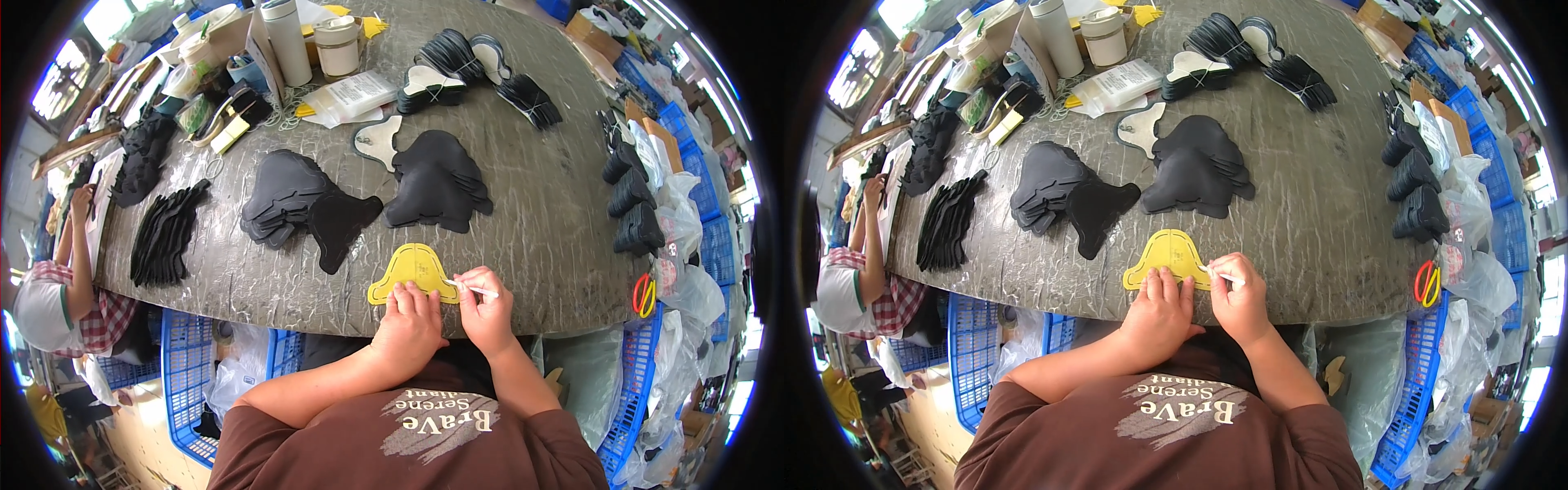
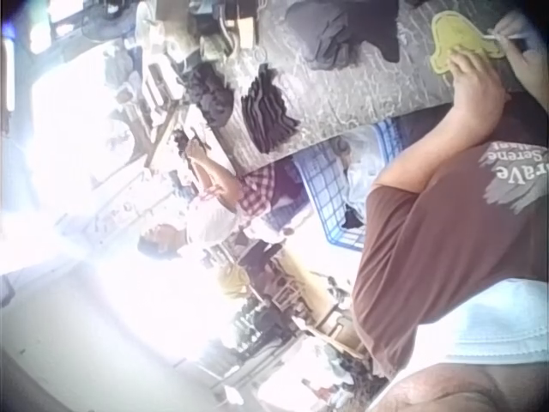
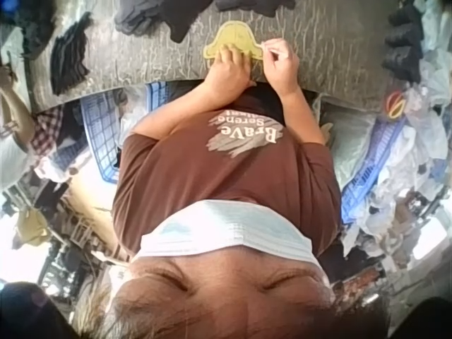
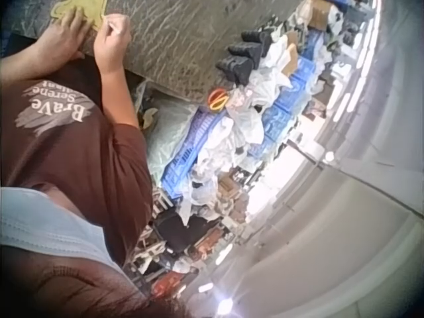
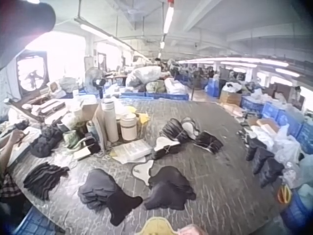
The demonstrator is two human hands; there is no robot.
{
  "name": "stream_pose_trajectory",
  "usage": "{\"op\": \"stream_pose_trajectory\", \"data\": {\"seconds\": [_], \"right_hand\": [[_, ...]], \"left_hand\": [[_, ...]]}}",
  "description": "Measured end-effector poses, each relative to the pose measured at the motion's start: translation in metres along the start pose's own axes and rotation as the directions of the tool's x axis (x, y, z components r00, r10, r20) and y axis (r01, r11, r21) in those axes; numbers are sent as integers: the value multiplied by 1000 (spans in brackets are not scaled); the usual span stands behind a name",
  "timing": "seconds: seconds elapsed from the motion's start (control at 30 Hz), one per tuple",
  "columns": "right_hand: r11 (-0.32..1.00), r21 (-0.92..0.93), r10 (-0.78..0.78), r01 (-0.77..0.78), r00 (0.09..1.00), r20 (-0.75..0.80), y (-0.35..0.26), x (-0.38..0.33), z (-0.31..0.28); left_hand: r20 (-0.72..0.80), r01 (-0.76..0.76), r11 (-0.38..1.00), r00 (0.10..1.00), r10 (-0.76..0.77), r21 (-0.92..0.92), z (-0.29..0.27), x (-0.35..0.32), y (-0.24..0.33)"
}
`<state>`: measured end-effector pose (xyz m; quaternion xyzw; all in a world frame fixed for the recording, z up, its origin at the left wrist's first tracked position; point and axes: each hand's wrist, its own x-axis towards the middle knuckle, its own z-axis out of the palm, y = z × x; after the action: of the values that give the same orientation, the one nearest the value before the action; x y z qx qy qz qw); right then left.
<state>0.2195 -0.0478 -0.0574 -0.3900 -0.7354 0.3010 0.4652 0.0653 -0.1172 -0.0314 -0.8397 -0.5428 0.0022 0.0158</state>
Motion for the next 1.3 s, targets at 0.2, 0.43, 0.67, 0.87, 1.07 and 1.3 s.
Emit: {"op": "stream_pose_trajectory", "data": {"seconds": [0.2, 0.43, 0.67, 0.87, 1.07, 1.3], "right_hand": [[998, 45, 48, -46, 998, -30, 0, -12, -8], [997, -47, 64, -66, 998, -29, -8, -19, -16], [968, -203, -138, 145, 989, 46, -27, -19, -9], [955, -285, -54, 77, 995, 85, -37, -13, -10], [934, -354, 2, 47, 991, 135, -48, 3, -12], [983, -44, -166, 180, 959, 232, -55, 15, 31]], "left_hand": [[-2, 1, 1000, 1000, -1, -1, 0, 0, 0], [3, -9, 1000, 1000, 9, 4, 0, 1, -1], [12, -10, 1000, 1000, 11, -4, -1, 2, -3], [255, 50, 945, 966, 37, -324, -24, 37, -44], [302, 134, 766, 950, 82, -628, -8, 79, -105], [467, 251, 744, 880, 92, -620, -22, 90, -104]]}}
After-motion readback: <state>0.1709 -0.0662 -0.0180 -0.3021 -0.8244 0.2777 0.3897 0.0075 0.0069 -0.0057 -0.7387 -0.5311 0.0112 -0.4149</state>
